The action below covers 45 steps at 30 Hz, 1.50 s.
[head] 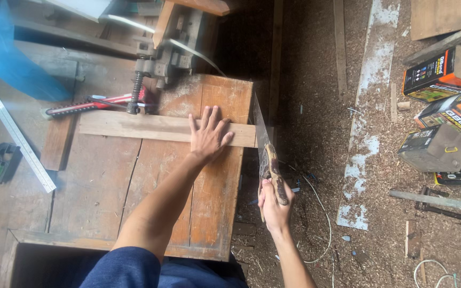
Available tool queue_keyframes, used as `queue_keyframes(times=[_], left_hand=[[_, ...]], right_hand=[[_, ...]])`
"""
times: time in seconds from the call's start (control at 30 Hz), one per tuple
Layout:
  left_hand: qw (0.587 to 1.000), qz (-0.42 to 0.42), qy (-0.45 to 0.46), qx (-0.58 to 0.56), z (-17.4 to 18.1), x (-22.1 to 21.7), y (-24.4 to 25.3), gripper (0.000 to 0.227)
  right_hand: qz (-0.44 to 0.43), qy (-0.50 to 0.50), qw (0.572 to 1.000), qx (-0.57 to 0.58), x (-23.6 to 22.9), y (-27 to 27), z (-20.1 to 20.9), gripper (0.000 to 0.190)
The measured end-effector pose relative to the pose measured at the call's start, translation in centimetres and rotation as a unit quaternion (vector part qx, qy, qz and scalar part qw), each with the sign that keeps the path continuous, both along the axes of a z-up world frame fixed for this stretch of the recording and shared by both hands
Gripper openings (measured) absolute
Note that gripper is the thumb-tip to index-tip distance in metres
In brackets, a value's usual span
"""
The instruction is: The person selects a wooden plank, marks it with a pen, and then uses a hand saw to cut the plank along the marked line. The cut piece is separated from the main plank by the end of the clip.
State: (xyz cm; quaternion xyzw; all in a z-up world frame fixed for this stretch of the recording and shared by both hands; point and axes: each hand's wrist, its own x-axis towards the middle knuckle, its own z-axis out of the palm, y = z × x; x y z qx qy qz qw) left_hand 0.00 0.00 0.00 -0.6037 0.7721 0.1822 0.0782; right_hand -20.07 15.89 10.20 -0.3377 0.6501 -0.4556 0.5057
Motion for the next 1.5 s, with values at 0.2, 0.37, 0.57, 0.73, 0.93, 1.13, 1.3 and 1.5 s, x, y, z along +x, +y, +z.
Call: queue_keyframes(times=[0.2, 0.37, 0.57, 0.73, 0.93, 1.13, 1.3, 1.5], left_hand=[[1.000, -0.015, -0.006, 0.003, -0.4, 0.3, -0.4, 0.072], [0.999, -0.022, 0.020, -0.024, -0.8, 0.6, -0.2, 0.068], [0.999, -0.017, 0.028, -0.038, -0.5, 0.5, -0.3, 0.063], [1.000, -0.013, 0.022, -0.018, -0.1, 0.2, -0.4, 0.063], [1.000, -0.025, 0.014, -0.012, -0.6, 0.7, -0.7, 0.061], [0.997, -0.049, -0.051, 0.028, -0.8, 0.2, -0.9, 0.059], [0.994, -0.107, -0.027, -0.006, 0.4, 0.6, -2.0, 0.060], [0.987, -0.132, -0.056, 0.070, 3.3, 1.0, -3.1, 0.077]], right_hand=[[-0.024, -0.079, 0.996, -0.038, 0.0, -0.2, -0.3, 0.014], [-0.005, -0.067, 0.998, 0.016, -0.7, -0.4, -0.2, 0.015], [-0.021, -0.080, 0.996, 0.013, -0.4, -0.7, -0.2, 0.013], [-0.032, -0.085, 0.996, -0.013, 0.2, -0.5, -0.1, 0.012], [-0.011, -0.031, 0.999, -0.016, 0.3, -0.3, 0.0, 0.015], [-0.025, -0.051, 0.998, 0.012, 0.4, -0.3, 0.1, 0.014], [-0.061, -0.074, 0.994, 0.047, 0.9, -0.6, 0.4, 0.011], [-0.071, -0.067, 0.994, 0.056, 1.2, -2.7, 1.2, 0.012]])
